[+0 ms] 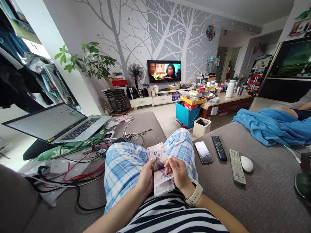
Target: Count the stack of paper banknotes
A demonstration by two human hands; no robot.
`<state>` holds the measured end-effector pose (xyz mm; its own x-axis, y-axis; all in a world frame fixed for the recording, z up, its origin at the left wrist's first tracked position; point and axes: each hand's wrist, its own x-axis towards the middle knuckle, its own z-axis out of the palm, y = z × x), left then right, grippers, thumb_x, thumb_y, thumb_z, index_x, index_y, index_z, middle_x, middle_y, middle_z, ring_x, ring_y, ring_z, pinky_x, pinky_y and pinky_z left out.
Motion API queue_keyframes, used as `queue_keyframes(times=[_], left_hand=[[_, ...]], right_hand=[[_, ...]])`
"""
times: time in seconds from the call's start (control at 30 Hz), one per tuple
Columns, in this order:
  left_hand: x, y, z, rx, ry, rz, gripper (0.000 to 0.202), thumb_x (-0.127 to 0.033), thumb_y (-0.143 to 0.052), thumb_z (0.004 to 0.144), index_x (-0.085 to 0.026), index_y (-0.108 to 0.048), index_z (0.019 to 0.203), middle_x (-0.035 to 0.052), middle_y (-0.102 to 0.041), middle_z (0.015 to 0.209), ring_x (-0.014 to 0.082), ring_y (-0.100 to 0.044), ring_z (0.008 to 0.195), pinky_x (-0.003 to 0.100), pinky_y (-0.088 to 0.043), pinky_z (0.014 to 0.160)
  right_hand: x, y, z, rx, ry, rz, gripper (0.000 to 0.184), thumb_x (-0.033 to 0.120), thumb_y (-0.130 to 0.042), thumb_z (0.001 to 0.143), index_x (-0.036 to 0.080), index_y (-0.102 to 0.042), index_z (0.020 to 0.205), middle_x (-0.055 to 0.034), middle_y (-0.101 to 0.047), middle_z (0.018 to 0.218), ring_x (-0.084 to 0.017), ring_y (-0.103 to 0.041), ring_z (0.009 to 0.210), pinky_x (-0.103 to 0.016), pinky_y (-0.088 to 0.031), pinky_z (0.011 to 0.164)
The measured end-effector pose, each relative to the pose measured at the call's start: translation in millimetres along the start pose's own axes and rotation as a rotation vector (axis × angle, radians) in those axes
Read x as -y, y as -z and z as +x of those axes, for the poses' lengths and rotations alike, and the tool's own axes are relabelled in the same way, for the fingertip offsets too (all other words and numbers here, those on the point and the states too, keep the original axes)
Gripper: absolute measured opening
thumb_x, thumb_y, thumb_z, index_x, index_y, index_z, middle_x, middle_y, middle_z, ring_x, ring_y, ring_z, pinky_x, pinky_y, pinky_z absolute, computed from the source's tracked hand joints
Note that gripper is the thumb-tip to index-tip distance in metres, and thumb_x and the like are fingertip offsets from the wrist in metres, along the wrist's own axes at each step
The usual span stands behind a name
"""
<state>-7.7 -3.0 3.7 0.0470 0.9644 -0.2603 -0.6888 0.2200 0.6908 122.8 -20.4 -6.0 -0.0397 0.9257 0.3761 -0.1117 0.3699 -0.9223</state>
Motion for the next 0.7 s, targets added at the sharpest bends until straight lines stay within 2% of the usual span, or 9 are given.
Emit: queue_keyframes(times=[0.17, 0.3, 0.4, 0.53, 0.7], left_hand=[[0.4, 3.1, -0.3, -0.017, 0.003, 0.026, 0.021, -0.020, -0.066, 0.075, -0.010, -0.067, 0.093, 0.0124, -0.075, 0.089, 0.0267, -0.071, 0.079, 0.038, -0.057, 0.076], [0.7, 4.4, -1.0, -0.017, -0.013, 0.032, 0.022, -0.018, -0.067, 0.073, -0.010, -0.067, 0.093, 0.0106, -0.074, 0.089, 0.0227, -0.070, 0.074, 0.035, -0.057, 0.074], [1.3, 4.8, -1.0, -0.013, -0.039, 0.054, 0.023, -0.017, -0.069, 0.071, -0.011, -0.067, 0.093, 0.0098, -0.074, 0.087, 0.0214, -0.069, 0.070, 0.035, -0.056, 0.073], [2.1, 4.9, -1.5, 0.011, -0.023, 0.058, 0.028, -0.015, -0.069, 0.069, -0.012, -0.067, 0.097, 0.0106, -0.074, 0.087, 0.0245, -0.070, 0.074, 0.038, -0.057, 0.074], [2.3, 4.6, -3.7, 0.025, -0.012, 0.075, 0.028, -0.014, -0.070, 0.066, -0.011, -0.065, 0.094, 0.0105, -0.074, 0.080, 0.0247, -0.070, 0.070, 0.038, -0.057, 0.069]], right_hand=[[10.1, 1.1, 1.6, 0.074, -0.093, 0.009, 0.035, 0.048, -0.063, 0.087, 0.019, -0.060, 0.068, 0.0014, -0.058, 0.053, -0.014, -0.052, 0.051, -0.027, -0.039, 0.055], [14.0, 4.1, 4.7, 0.129, -0.151, 0.027, 0.032, 0.046, -0.063, 0.085, 0.018, -0.060, 0.068, 0.0010, -0.059, 0.053, -0.013, -0.052, 0.052, -0.027, -0.040, 0.059], [11.1, 4.8, 6.5, 0.073, -0.169, -0.029, 0.031, 0.044, -0.066, 0.082, 0.019, -0.057, 0.066, 0.0024, -0.056, 0.054, -0.013, -0.049, 0.052, -0.027, -0.039, 0.058], [0.2, 3.9, 8.2, -0.054, -0.154, -0.127, 0.031, 0.040, -0.073, 0.074, 0.021, -0.049, 0.067, 0.0058, -0.048, 0.058, -0.012, -0.043, 0.053, -0.025, -0.035, 0.053], [-15.3, 4.6, 10.1, -0.157, -0.138, -0.177, 0.036, 0.035, -0.077, 0.067, 0.022, -0.051, 0.087, 0.0057, -0.050, 0.065, -0.015, -0.049, 0.060, -0.026, -0.040, 0.057]])
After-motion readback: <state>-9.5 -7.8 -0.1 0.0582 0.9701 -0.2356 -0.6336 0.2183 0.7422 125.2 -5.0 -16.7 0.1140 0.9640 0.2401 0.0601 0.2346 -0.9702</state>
